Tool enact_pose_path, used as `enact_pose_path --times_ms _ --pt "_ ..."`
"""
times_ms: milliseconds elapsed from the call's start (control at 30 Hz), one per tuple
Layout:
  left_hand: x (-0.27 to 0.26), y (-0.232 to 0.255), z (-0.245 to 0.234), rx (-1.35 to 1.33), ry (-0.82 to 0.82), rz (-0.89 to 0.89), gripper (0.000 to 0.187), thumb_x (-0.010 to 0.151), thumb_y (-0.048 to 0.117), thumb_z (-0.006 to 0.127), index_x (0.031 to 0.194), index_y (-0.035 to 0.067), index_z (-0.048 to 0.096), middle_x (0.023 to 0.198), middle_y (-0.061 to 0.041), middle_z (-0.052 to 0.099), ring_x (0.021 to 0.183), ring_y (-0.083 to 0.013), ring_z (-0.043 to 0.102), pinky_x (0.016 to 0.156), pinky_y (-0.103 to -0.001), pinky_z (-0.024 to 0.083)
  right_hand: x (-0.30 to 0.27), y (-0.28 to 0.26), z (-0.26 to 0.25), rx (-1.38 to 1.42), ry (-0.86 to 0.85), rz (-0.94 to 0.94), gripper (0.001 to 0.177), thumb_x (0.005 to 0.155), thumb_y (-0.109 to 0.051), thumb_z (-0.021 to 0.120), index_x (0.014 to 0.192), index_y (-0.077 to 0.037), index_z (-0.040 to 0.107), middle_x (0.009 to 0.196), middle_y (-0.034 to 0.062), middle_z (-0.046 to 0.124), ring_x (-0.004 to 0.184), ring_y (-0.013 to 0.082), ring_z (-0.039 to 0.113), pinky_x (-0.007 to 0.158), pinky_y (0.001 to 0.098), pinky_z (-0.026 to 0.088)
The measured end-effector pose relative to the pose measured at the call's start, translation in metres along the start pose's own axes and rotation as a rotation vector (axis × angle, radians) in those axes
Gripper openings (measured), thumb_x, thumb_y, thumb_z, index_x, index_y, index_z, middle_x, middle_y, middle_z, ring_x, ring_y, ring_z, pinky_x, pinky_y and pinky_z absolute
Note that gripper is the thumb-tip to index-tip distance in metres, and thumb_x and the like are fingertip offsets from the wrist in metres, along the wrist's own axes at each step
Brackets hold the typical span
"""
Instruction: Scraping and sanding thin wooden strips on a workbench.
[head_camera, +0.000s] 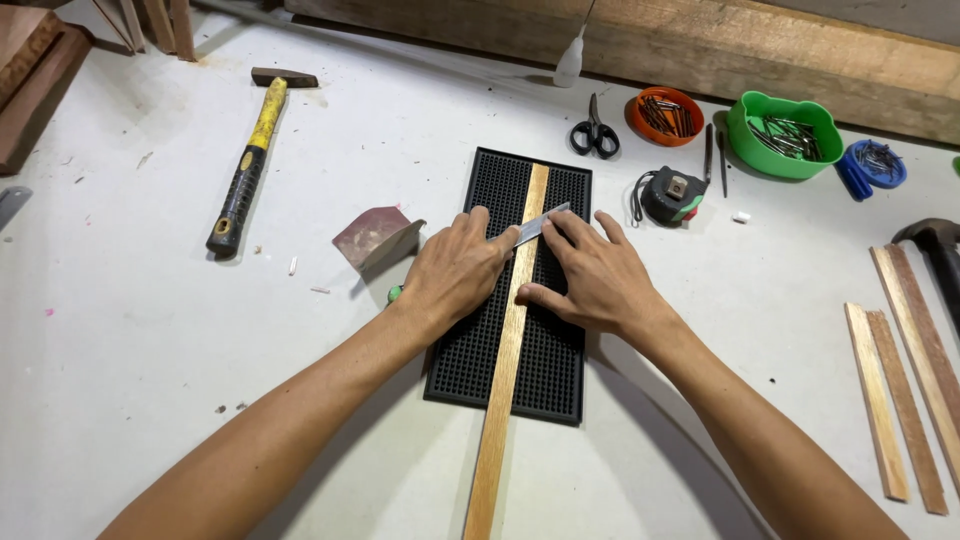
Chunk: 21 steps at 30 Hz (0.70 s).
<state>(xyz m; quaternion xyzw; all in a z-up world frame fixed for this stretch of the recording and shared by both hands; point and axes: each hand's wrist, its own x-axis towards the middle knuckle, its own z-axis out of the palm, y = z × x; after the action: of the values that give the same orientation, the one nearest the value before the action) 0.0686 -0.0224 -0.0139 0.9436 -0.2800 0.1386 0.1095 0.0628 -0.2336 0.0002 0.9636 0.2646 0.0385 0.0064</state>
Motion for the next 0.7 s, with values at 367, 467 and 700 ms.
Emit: enact_pose_path --times_ms 367,467,700 --pt "0.075 -0.028 0.023 -0.045 -0.044 -0.062 0.034 0.102 0.023 0.053 0.131 0.012 0.065 0.088 -0.012 0.052 0.073 -0.0201 0.057 0.055 -0.032 0.056 0.064 0.054 0.002 0.020 -0.103 0.029 0.151 0.043 -0.103 0.057 0.143 0.009 0.042 0.149 0.0246 0.041 0.136 0.0370 0.046 0.118 0.0592 0.021" --pt "0.083 -0.029 0.024 -0.079 -0.026 -0.079 0.034 0.101 0.025 0.054 0.131 0.013 0.065 0.090 -0.012 0.053 0.075 -0.0204 0.059 0.057 -0.033 0.056 0.069 0.058 0.005 0.033 -0.096 0.033 0.159 0.035 -0.103 0.060 0.144 0.011 0.039 0.151 0.0259 0.039 0.140 0.0374 0.040 0.117 0.0598 0.020" --pt "0.080 -0.030 0.021 -0.086 -0.046 -0.075 0.032 0.099 0.026 0.055 0.127 0.017 0.068 0.091 -0.012 0.053 0.078 -0.0210 0.059 0.063 -0.036 0.057 0.066 0.047 -0.006 0.025 -0.182 0.097 0.153 0.036 -0.099 0.064 0.149 0.002 0.036 0.154 0.0206 0.036 0.144 0.0318 0.034 0.120 0.0563 0.019"
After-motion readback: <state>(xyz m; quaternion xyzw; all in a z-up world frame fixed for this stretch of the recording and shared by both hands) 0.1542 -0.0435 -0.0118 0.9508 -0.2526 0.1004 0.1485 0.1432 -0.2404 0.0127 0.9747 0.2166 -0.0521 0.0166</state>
